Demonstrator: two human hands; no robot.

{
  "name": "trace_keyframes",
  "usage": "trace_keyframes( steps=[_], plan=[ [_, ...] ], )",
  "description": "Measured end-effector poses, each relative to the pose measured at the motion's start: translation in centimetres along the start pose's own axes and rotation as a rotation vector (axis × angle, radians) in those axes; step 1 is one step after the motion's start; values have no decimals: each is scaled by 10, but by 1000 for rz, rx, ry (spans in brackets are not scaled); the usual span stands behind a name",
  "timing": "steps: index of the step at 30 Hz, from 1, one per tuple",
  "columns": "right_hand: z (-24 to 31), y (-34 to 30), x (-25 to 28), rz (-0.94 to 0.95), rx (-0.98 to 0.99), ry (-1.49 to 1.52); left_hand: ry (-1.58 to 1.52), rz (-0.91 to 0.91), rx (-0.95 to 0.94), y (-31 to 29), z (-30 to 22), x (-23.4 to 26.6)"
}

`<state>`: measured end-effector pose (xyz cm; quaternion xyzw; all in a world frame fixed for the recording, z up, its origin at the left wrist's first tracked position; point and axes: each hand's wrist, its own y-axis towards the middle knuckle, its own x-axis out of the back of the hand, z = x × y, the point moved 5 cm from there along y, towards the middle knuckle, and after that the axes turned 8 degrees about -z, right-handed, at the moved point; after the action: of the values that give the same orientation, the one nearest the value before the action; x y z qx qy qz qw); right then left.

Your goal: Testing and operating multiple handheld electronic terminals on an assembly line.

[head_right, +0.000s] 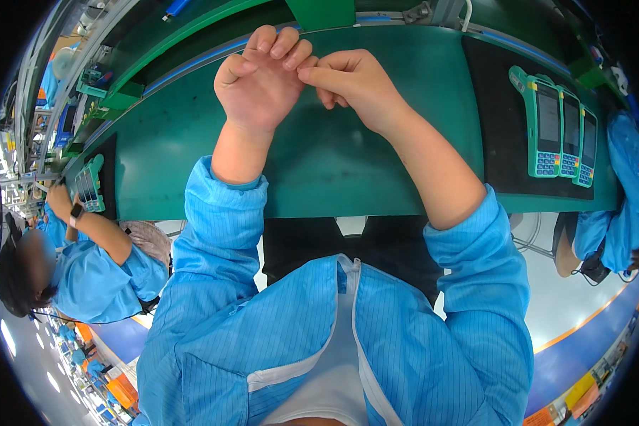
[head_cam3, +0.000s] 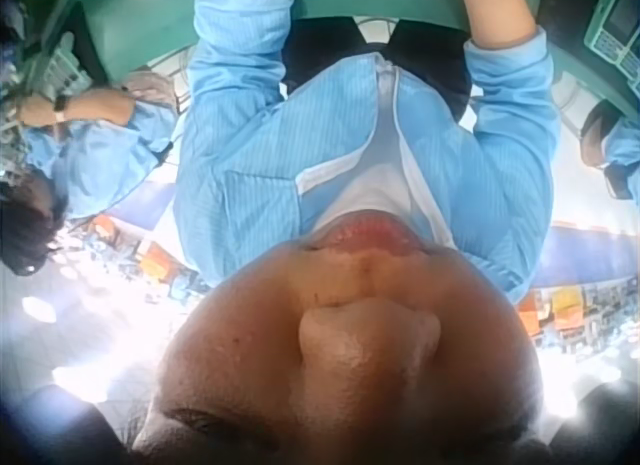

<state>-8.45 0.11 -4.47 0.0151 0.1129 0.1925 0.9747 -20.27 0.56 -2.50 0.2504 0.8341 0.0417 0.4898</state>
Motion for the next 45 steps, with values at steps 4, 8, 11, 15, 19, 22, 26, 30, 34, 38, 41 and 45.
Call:
trace_keyframes(
  steps=[4,8,11,15,19,22,26,30,34,38,41,45],
  plan=[
    [1,-1,0,2,50,-23,85,1,-21,0,0,-1],
    [0,-2,-1,2,70,-2,129,3,-33,-1,1,-1],
    [-2,-1,-1,9,89,5,148,-6,-38,-2,1,-1],
    [-2,-2,-3,28,91,16,208,-13,-51,-3,0,-3],
    [-4,-2,-3,21,94,23,289,-27,-58,-4,0,-5],
    [-4,-3,-3,8,74,6,290,-20,-66,-4,0,-5],
    [-3,-3,-2,11,71,9,299,-13,-69,-1,1,-5],
    [-1,0,-7,15,50,8,235,-58,-79,-6,-7,-5],
    [4,2,-7,-101,99,-54,245,31,-114,-21,-16,-24],
    [2,-6,-25,-41,97,-37,615,-95,-212,-56,-50,-37],
    [8,-8,-42,3,112,-68,744,-160,-288,-101,-96,-33],
    [6,0,-38,33,119,-70,1148,-506,-470,-157,-203,-2]
  ],
)
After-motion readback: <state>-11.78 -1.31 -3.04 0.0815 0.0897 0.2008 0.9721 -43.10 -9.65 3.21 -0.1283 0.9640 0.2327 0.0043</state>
